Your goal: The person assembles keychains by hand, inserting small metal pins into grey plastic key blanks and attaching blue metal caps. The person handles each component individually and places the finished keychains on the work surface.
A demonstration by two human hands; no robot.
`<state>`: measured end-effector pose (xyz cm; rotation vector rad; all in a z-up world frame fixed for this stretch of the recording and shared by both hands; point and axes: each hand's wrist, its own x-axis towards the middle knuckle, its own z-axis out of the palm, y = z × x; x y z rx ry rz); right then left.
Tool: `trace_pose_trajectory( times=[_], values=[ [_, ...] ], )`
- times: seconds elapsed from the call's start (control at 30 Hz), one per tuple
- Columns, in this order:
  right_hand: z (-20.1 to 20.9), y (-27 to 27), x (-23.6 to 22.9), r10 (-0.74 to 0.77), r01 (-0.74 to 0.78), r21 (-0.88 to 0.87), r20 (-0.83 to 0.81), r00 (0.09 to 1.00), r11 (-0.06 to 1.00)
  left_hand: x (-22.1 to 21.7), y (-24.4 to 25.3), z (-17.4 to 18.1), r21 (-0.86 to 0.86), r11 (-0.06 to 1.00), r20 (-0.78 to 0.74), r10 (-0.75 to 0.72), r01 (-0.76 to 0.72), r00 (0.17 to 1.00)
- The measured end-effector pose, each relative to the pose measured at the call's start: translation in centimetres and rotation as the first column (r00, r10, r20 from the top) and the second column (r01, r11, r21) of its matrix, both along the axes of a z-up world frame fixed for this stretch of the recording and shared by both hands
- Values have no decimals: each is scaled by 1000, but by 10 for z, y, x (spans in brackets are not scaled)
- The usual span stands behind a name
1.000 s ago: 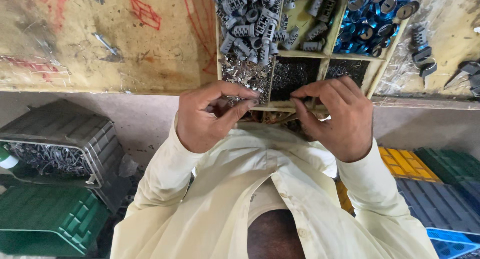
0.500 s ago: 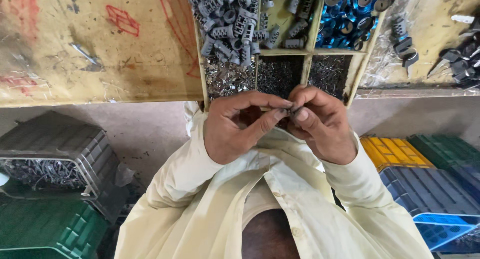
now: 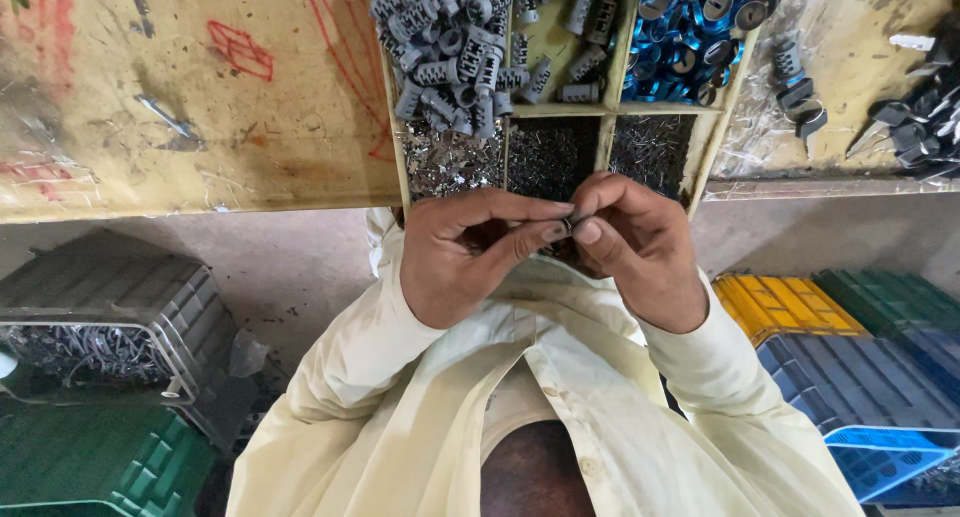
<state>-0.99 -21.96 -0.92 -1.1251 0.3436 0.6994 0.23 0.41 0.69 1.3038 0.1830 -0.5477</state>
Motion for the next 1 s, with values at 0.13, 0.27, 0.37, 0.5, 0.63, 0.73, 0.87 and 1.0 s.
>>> trace_pose_trajectory(
  times=[0.13, 0.27, 0.37, 0.5, 0.63, 0.73, 0.87, 1.0],
  values=[
    [11, 3, 5, 210, -45, -398, 384, 899, 916, 6, 6, 7, 243, 967, 125, -106, 73, 987],
    [21, 9, 15, 393, -16, -667, 419, 818, 745, 6, 5, 7, 276, 960, 183, -101, 47, 978],
    [33, 6, 33, 478, -23, -726, 429, 766, 687, 3, 3, 5, 233, 969, 85, -101, 79, 991],
    [48, -5, 55, 735, 137, -923, 370, 569, 358, 2, 3, 0, 41, 993, -86, -111, 115, 990],
    [44, -5, 54, 868, 142, -984, 166, 467, 112, 6, 2, 3, 57, 992, -83, -112, 117, 990],
    [42, -16, 45, 823, 144, -967, 253, 509, 208, 9, 2, 7, 146, 985, 191, -118, 91, 974],
    [35, -30, 35, 717, 140, -942, 324, 617, 305, 12, -2, 8, 108, 989, 166, -114, 97, 979],
    [28, -36, 27, 575, 133, -918, 342, 743, 373, 9, -9, 5, 23, 996, 84, -89, 87, 993]
  ],
)
